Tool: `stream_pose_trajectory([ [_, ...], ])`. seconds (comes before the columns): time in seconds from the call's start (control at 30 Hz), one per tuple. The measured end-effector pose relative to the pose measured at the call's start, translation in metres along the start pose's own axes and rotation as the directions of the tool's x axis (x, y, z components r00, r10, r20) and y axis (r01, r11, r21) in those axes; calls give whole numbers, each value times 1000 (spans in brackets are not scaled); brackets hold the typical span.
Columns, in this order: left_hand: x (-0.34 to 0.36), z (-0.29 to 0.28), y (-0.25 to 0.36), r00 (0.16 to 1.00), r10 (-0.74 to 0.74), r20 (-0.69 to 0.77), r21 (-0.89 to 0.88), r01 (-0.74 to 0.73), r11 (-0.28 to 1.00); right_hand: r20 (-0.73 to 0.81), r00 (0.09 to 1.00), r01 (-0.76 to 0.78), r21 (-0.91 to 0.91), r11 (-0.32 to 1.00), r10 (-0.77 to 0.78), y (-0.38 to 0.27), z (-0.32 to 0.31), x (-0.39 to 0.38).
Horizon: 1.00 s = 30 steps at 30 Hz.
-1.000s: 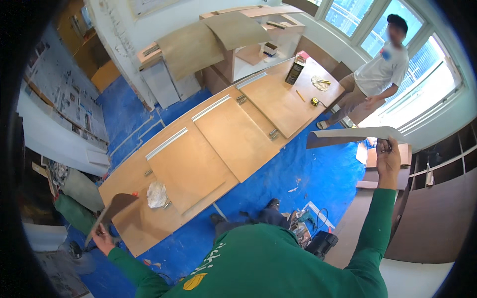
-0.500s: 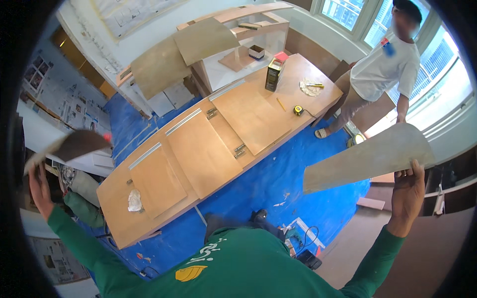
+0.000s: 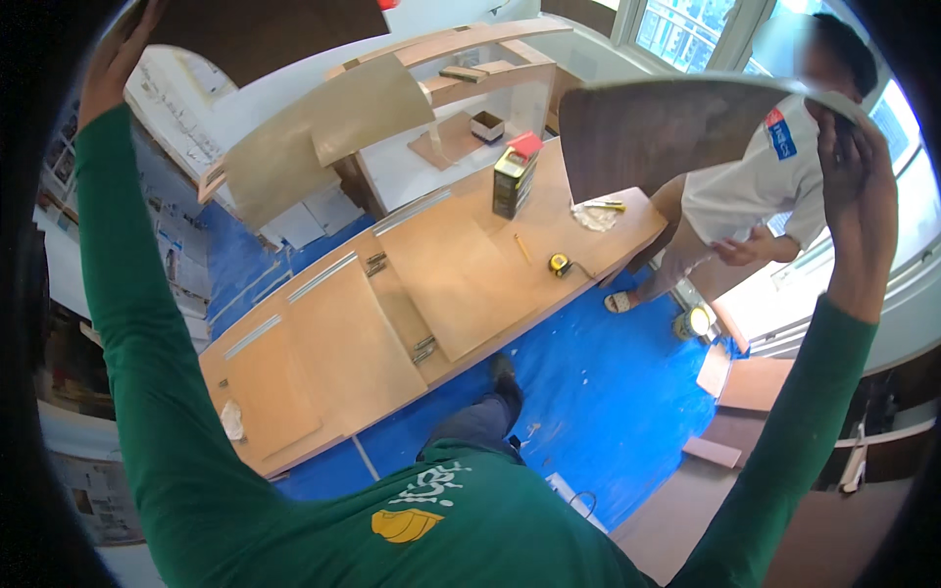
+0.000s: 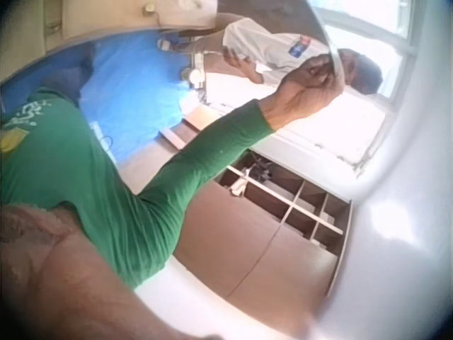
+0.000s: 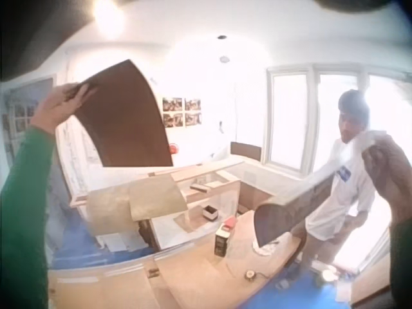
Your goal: The person wipes wooden cabinet doors with a cloth and then applies glue from a tin using a small red scraper to spread it over the surface.
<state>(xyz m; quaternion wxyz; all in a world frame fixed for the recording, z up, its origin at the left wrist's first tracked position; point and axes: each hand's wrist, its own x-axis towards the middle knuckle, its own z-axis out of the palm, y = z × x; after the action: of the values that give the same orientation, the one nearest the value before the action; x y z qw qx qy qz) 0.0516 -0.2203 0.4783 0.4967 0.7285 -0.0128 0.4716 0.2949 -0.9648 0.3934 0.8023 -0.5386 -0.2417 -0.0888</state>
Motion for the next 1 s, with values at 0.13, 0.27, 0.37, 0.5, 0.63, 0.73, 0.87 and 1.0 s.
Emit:
stream_pose_trajectory([
  [0.13, 88, 85, -60, 994, -107, -37, -526, 71, 848, 172, 985, -44, 108, 993, 25, 42, 4, 126],
  [0.27, 144, 177, -121, 935, -351, -53, -915, 94, 391, 79, 997, -4, 65, 998, -2, 55, 16, 206],
  [0.37, 181, 180, -176, 992, -29, 120, -846, 117, 520, 84, 996, -15, 25, 1000, 13, 63, 19, 236],
  [0.5, 182, 261, -184, 934, -353, -59, -923, 83, 375, 49, 998, -29, -41, 999, 31, 88, 7, 304],
  [0.63, 189, 283, -201, 960, -264, -93, -862, 55, 503, 130, 985, -113, 2, 994, 112, 143, -15, 412],
  [0.73, 194, 267, -197, 987, -159, -34, -833, 60, 550, 191, 971, -146, 9, 989, 142, 209, 1, 499],
  [0.87, 189, 278, -211, 964, -241, -109, -787, 64, 614, 46, 975, -218, 38, 975, 216, 319, 61, 557],
  [1.0, 194, 285, -209, 949, -226, -219, -653, 30, 757, 278, 960, 27, -182, 983, 25, 433, 106, 655],
])
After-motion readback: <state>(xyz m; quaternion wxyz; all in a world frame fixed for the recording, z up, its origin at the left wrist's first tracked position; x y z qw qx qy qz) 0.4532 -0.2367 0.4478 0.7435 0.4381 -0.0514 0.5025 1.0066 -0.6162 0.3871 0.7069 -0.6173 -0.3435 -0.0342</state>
